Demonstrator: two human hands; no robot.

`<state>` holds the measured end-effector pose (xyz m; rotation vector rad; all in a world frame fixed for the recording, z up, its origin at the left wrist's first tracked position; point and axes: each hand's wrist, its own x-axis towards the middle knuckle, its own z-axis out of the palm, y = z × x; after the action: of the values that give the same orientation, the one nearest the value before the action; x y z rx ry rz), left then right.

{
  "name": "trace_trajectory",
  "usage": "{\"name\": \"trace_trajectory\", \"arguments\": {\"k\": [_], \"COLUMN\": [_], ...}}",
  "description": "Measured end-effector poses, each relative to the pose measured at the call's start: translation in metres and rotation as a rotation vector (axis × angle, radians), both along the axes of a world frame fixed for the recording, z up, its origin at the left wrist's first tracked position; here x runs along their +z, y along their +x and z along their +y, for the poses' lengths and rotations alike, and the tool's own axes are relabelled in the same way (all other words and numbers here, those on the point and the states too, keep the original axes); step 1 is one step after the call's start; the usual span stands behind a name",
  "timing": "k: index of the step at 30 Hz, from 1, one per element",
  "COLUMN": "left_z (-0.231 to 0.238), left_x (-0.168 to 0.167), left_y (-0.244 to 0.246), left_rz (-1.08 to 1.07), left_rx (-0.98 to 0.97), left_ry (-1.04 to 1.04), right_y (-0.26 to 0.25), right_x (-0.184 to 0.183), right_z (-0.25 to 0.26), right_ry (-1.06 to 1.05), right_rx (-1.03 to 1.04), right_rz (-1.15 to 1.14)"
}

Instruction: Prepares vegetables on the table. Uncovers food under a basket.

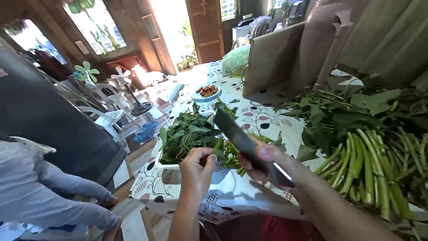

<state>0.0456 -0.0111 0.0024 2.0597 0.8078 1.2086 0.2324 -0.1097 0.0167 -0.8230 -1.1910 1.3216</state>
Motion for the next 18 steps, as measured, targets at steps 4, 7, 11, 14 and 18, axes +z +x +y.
{"name": "trace_trajectory", "arguments": {"k": [4, 7, 11, 14, 18], "left_z": [0.002, 0.007, 0.000, -0.004, 0.008], "left_x": [0.001, 0.001, 0.008, 0.015, 0.013], "left_y": [0.002, 0.000, -0.008, -0.015, -0.038], "left_rz": [-0.049, -0.057, -0.012, -0.147, 0.009], "left_rx": [-0.032, 0.009, 0.177, 0.186, 0.286], "left_ry": [0.084, 0.176, 0.247, 0.023, 0.170], "right_y": [-0.020, -0.032, -0.048, -0.067, -0.075], "right_x": [0.007, 0.012, 0.016, 0.019, 0.043], "right_z": [0.013, 0.017, 0.025, 0.039, 0.075], "right_ry": [-0.039, -0.026, 0.061, 0.148, 0.038], "right_rx": [0.034, -0.040, -0.203, -0.324, -0.363], "right_rz": [-0.106, -0.245, -0.589, -0.758, -0.579]}}
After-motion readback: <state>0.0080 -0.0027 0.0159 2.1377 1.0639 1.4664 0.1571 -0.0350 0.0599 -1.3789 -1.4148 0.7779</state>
